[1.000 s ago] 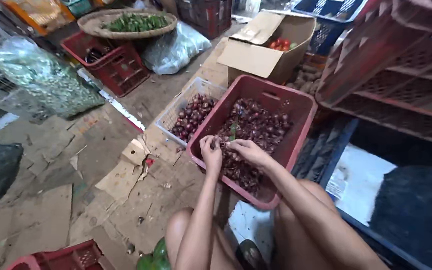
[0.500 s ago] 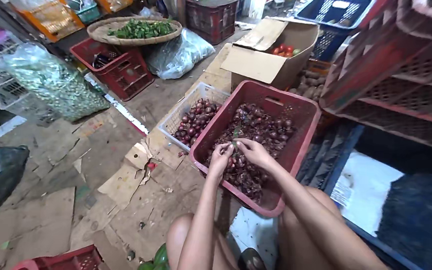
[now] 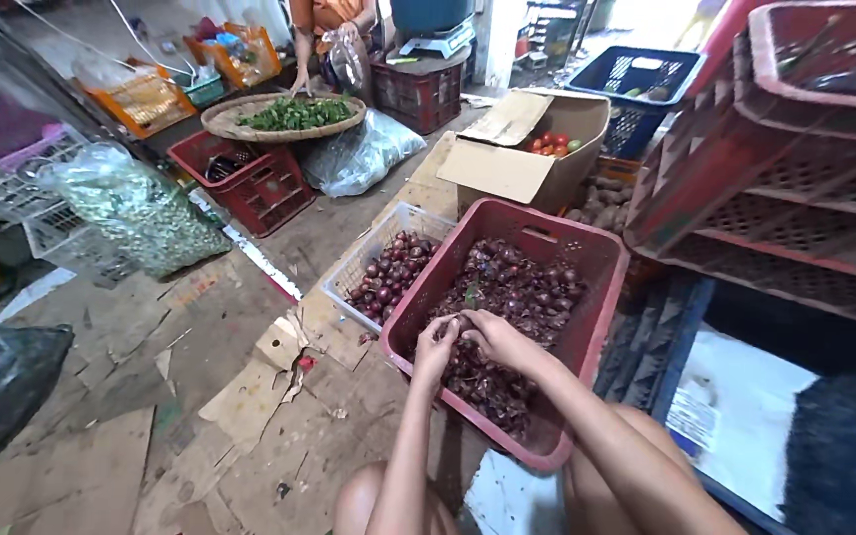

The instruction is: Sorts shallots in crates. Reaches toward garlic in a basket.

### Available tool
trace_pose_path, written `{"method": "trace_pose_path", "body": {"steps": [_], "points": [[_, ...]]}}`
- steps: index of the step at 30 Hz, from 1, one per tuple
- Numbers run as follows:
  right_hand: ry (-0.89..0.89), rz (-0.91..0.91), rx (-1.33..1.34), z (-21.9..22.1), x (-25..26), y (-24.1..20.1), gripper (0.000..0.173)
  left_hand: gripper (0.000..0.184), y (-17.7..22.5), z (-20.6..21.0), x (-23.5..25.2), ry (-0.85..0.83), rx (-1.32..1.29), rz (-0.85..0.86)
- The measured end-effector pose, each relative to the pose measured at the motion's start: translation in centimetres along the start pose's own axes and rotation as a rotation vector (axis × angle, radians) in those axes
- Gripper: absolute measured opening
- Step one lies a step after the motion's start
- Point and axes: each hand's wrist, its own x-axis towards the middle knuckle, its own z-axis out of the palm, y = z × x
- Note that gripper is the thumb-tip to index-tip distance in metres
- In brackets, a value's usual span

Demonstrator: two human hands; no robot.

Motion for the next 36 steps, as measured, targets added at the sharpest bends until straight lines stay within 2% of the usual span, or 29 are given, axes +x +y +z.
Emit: {"method": "trace_pose_path", "body": {"steps": [3, 8, 11, 13, 15, 17, 20, 22, 26, 28, 30, 33, 36], "points": [[-0.067, 0.055, -0.039, 0.6, -0.2, 0.3, 0.063, 0.033, -0.6, 0.1, 0.3, -0.025, 0.127, 0.013], [-0.015, 0.083, -0.020, 0.6, -0.1, 0.2, 0.054, 0.041, -0.2, -0.5, 0.4, -0.123, 0.036, -0.017], [0.021, 0.117, 0.107, 0.2, -0.2, -0.6, 0.050, 0.052, -0.1, -0.6, 0.5, -0.087, -0.040, 0.078], [0.046, 0.168, 0.202, 0.2, -0.1, -0.9, 0.048, 0.046, -0.2, -0.3, 0.4, -0.071, -0.071, 0.131], [0.078, 0.225, 0.274, 0.5, 0.0, -1.0, 0.048, 0.041, -0.8, 0.1, 0.5, -0.053, 0.008, 0.212], [0.083, 0.304, 0.289, 0.7, -0.1, -1.3, 0.053, 0.045, -1.5, 0.6, 0.7, -0.021, 0.138, 0.288], [0.099, 0.364, 0.230, 0.5, -0.2, -2.1, 0.057, 0.050, -1.0, 0.8, 0.5, 0.016, 0.234, 0.293], [0.150, 0.357, 0.192, 0.0, -0.4, -2.2, 0.053, 0.044, -0.4, 0.6, 0.1, 0.018, 0.192, 0.278], [0.311, 0.272, 0.168, -0.5, -0.8, -1.0, 0.025, 0.046, -0.1, 0.3, 0.2, 0.044, 0.053, 0.197], [0.320, 0.177, 0.222, -0.9, -1.0, -0.6, 0.033, 0.050, -0.2, 0.1, 0.2, 0.053, 0.013, 0.191], [0.288, 0.112, 0.319, -1.1, -1.3, -0.6, 0.032, 0.050, -0.4, 0.1, 0.2, 0.072, 0.004, 0.185], [0.254, 0.169, 0.485, -1.0, -1.1, -1.3, 0.035, 0.050, -0.5, 0.0, 0.4, 0.080, 0.045, 0.183], [0.254, 0.175, 0.512, -0.5, -0.6, -1.4, 0.042, 0.054, -0.6, 0.1, 0.5, 0.049, 0.119, 0.241]]}}
